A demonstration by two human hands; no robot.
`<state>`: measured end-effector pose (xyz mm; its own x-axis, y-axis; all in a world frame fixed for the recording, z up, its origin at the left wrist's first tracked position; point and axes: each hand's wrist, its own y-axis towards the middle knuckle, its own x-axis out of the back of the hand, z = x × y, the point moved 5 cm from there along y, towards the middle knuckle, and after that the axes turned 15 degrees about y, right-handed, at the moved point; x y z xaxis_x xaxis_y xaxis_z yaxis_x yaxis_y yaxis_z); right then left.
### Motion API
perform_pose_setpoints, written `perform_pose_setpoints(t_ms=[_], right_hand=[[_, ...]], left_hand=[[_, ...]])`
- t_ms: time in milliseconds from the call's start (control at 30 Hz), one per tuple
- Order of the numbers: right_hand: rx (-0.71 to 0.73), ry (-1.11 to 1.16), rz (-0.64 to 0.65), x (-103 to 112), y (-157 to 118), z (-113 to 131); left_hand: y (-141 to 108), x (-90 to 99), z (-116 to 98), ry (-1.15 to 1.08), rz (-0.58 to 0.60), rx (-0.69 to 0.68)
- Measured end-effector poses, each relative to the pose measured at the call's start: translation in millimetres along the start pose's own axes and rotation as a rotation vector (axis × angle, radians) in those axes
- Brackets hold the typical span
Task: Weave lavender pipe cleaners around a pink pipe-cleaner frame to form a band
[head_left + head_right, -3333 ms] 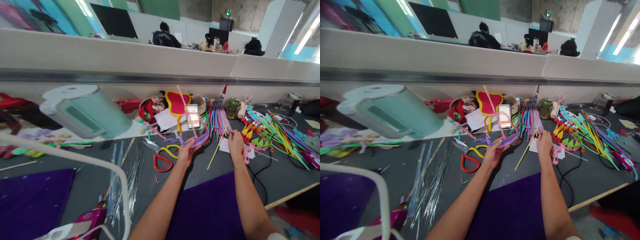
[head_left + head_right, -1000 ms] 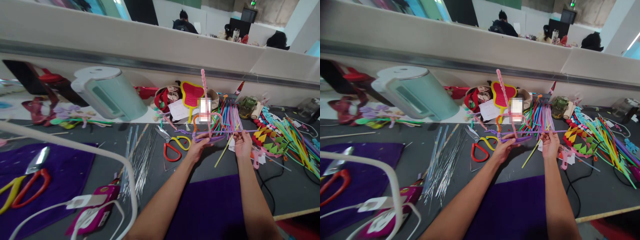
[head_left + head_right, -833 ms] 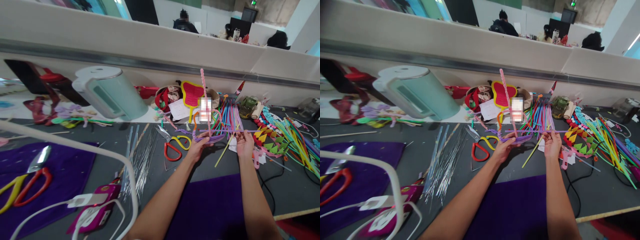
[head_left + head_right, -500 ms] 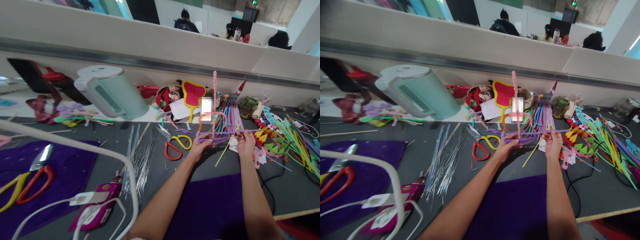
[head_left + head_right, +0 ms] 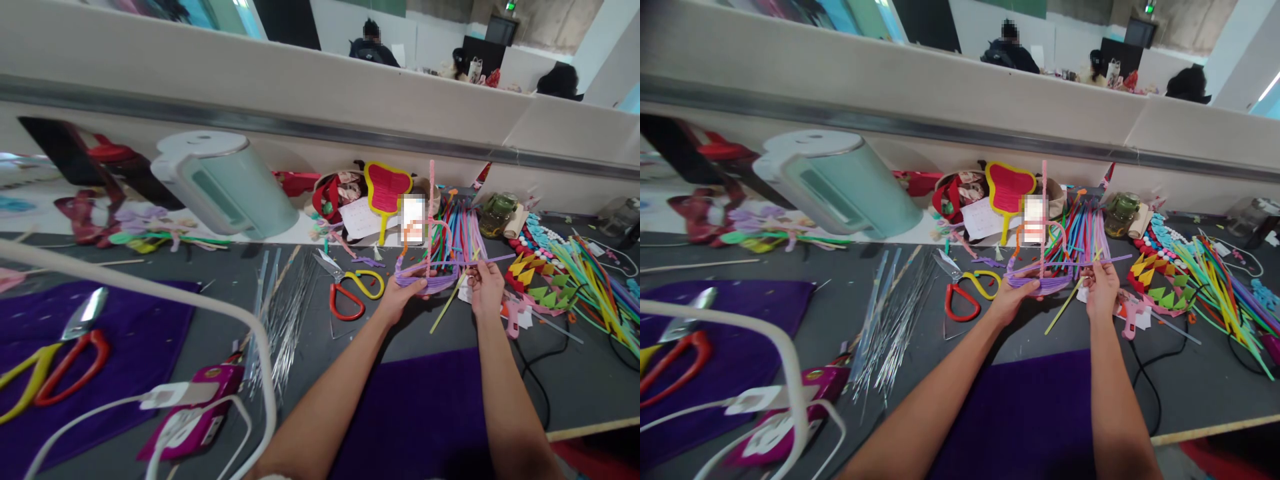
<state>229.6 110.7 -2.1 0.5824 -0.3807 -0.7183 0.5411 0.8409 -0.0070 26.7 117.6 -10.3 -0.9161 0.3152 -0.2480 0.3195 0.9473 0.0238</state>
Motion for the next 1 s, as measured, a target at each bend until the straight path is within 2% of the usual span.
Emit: perform_pose_setpoints(t_ms=[233, 433, 633, 800, 1000], right_hand=[[-0.127, -0.068, 0.082, -11, -10, -17], [-0.086, -0.141, 0.115, -18, -18, -26], [0.011, -0.261, 0.153, -20, -21, -25], [0.006, -0.236, 0.198, -20, -21, -26], [0.030, -0.310, 0.242, -20, -21, -27]], left_hand=[[0, -1.3, 2, 0.047, 0.009, 0.000], [1, 2.6, 2, 0.057, -0.028, 0.007], [1, 4.4, 1, 0.073, -0.054, -0.024], [2, 4.8, 4, 0.070, -0.046, 0.011], [1, 6.7, 5, 0.053, -0.078, 0.035]])
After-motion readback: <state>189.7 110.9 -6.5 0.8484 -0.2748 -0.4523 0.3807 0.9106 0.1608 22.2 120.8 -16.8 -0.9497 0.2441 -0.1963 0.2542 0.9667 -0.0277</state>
